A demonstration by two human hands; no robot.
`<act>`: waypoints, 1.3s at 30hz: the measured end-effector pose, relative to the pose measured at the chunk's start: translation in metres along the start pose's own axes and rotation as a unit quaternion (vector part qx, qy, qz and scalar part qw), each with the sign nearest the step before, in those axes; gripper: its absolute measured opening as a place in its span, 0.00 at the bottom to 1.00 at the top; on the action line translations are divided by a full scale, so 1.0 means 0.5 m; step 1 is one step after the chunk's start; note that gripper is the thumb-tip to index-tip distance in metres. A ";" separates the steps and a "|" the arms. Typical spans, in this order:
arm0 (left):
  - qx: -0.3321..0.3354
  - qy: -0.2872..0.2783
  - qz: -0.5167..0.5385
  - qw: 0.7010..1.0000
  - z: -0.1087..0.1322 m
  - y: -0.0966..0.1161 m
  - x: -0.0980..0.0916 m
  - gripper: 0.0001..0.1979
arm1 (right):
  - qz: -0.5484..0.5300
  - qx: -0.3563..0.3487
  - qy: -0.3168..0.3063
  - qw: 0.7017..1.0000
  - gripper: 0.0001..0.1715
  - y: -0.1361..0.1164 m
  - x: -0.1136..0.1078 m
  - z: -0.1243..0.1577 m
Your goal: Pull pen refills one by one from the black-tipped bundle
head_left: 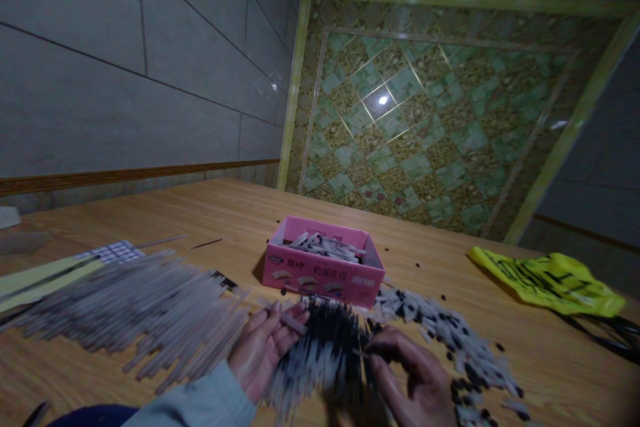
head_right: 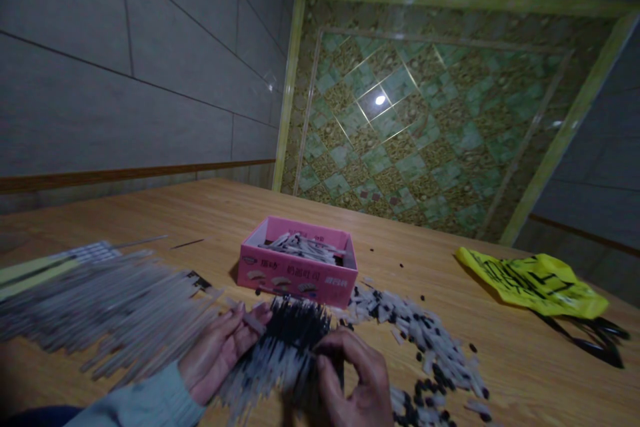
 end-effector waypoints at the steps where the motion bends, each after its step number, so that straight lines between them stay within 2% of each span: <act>1: -0.002 -0.001 -0.002 1.000 0.001 0.000 0.001 0.05 | 0.005 -0.004 0.003 1.000 0.05 -0.001 -0.001 -0.001; 6: -0.024 0.004 -0.006 1.000 0.009 -0.003 0.013 0.05 | 0.041 -0.049 -0.004 0.998 0.02 -0.006 0.006 0.003; 10: -0.095 -0.038 -0.012 0.995 0.026 -0.038 0.035 0.07 | 0.047 -0.049 0.024 0.997 0.14 -0.003 0.023 0.016; 14: -0.175 -0.099 -0.025 0.979 0.043 -0.076 0.054 0.06 | -0.043 -0.028 -0.028 0.998 0.19 -0.001 0.053 0.018; 16: -0.177 -0.077 0.001 0.981 0.045 -0.073 0.053 0.03 | -0.095 0.012 -0.034 0.995 0.21 0.014 0.050 0.014; 17: -0.167 -0.051 0.022 0.984 0.045 -0.065 0.049 0.02 | -0.104 0.046 -0.014 0.993 0.20 0.031 0.038 0.012; 20: -0.149 0.014 0.073 0.986 0.044 -0.043 0.041 0.06 | -0.028 0.150 0.062 0.986 0.17 0.102 -0.014 0.015; 22: -0.147 0.024 0.088 0.985 0.044 -0.036 0.041 0.08 | 0.057 0.173 0.038 0.983 0.15 0.145 -0.034 0.020; 24: -0.147 0.027 0.091 0.985 0.044 -0.034 0.042 0.08 | 0.144 0.174 -0.023 0.974 0.11 0.177 -0.039 0.028; 26: -0.145 0.028 0.091 0.985 0.043 -0.036 0.040 0.08 | 0.212 0.167 -0.104 0.957 0.07 0.194 -0.029 0.040; 28: -0.145 0.029 0.085 0.985 0.041 -0.039 0.038 0.07 | 0.255 0.149 -0.162 0.941 0.09 0.196 -0.016 0.051; 30: -0.143 0.031 0.079 0.986 0.039 -0.041 0.036 0.06 | 0.284 0.128 -0.183 0.932 0.11 0.190 -0.008 0.059; 33: -0.145 0.030 0.070 0.986 0.037 -0.043 0.034 0.05 | 0.310 0.111 -0.177 0.927 0.10 0.186 -0.007 0.062; 36: -0.146 0.023 0.063 0.987 0.034 -0.044 0.035 0.05 | 0.265 0.119 -0.141 0.947 0.08 0.184 -0.010 0.054; 39: -0.135 0.020 0.054 0.989 0.032 -0.045 0.034 0.05 | 0.088 0.151 -0.071 0.982 0.06 0.162 0.006 0.040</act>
Point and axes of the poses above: each hand's wrist, its own z-axis away from the middle knuckle, its own x-axis out of the palm, y = z × x, the point moved 6 cm from there along -z, towards the middle knuckle, and after that the axes turned 11 degrees about -x, right-handed, at the moved point
